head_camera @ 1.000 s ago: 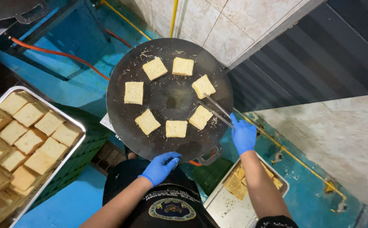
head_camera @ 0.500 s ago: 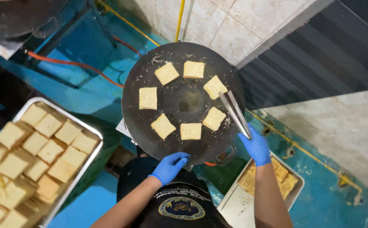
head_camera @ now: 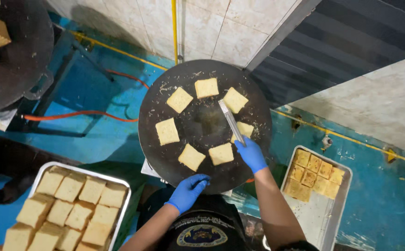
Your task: The person places cubes of tofu from a metal tray onto a large round flat griddle, flips and repositions them with tongs, and uses a handheld gas blowtorch to char their surfaces. Finished browned tofu cubes are moved to a tray of cooked pieces.
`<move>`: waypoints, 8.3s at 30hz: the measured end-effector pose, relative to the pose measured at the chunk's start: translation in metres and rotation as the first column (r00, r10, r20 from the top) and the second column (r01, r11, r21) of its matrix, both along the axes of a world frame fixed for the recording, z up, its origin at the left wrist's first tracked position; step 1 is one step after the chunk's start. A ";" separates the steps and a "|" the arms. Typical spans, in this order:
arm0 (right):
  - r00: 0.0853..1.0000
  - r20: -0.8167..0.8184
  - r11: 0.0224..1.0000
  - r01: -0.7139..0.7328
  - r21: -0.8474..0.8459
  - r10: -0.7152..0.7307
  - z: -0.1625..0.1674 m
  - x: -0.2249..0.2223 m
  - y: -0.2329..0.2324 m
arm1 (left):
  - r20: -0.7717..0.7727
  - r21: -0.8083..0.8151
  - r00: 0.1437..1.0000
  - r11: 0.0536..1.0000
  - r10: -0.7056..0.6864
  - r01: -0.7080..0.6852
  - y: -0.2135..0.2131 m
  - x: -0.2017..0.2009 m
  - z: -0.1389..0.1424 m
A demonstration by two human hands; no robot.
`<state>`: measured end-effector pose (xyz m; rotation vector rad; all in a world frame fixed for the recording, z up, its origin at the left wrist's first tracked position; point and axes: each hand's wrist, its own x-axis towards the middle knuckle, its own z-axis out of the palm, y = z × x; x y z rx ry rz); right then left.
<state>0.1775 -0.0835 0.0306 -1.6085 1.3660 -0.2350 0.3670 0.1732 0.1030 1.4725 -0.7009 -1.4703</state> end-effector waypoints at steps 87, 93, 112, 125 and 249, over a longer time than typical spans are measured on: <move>0.932 0.226 0.930 -0.325 0.171 0.284 -0.005 0.106 -0.054 | 0.103 0.132 0.963 0.956 0.249 -0.262 0.043 0.041 0.032; 0.821 -0.287 0.468 -0.530 -0.707 0.494 0.019 0.103 -0.067 | 0.076 0.062 0.966 0.966 0.246 -0.251 0.042 0.036 0.025; 0.754 -0.571 0.438 -0.655 -0.616 0.325 0.055 0.050 0.013 | 0.001 -0.009 0.973 0.973 0.231 -0.231 0.050 0.037 0.020; 0.977 0.186 0.885 0.004 0.465 -0.102 0.000 0.108 0.059 | -0.135 -0.107 0.927 0.925 0.351 -0.366 0.063 0.085 -0.044; 0.634 -0.007 0.611 0.742 -0.276 -0.774 -0.073 -0.433 0.391 | 0.585 0.129 0.566 0.755 -0.581 0.643 0.129 -0.277 -0.081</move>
